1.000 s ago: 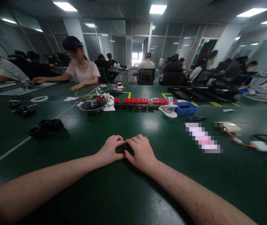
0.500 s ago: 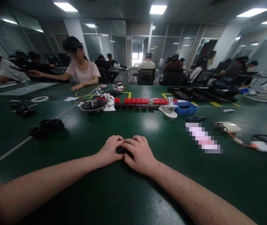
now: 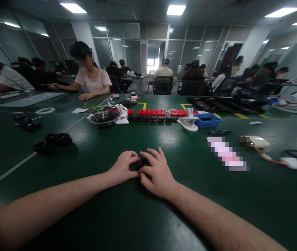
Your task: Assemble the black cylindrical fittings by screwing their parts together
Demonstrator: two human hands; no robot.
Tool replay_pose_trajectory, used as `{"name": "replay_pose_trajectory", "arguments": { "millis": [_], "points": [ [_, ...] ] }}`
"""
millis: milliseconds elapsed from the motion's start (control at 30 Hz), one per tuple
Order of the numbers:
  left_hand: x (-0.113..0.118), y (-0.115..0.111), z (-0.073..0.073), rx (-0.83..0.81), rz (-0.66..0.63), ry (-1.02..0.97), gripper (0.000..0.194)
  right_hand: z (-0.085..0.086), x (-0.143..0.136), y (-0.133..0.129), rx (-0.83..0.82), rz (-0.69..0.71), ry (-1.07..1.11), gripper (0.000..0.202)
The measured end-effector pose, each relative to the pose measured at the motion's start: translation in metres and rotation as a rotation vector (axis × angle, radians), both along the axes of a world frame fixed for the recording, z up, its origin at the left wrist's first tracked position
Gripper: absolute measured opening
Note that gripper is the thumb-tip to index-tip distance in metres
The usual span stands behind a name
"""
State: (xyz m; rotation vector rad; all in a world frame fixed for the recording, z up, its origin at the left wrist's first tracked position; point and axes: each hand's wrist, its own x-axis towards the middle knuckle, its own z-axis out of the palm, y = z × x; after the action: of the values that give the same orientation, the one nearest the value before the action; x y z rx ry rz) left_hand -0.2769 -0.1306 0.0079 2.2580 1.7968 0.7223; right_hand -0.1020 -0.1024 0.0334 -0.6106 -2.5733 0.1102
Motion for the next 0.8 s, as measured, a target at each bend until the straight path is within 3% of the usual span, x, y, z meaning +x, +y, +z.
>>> {"name": "replay_pose_trajectory", "arguments": {
  "millis": [800],
  "points": [
    [0.0, -0.001, 0.0, -0.002, -0.007, -0.01, 0.034, -0.008, 0.001, 0.013, 0.078, -0.213, -0.064, 0.03]
  ]
}}
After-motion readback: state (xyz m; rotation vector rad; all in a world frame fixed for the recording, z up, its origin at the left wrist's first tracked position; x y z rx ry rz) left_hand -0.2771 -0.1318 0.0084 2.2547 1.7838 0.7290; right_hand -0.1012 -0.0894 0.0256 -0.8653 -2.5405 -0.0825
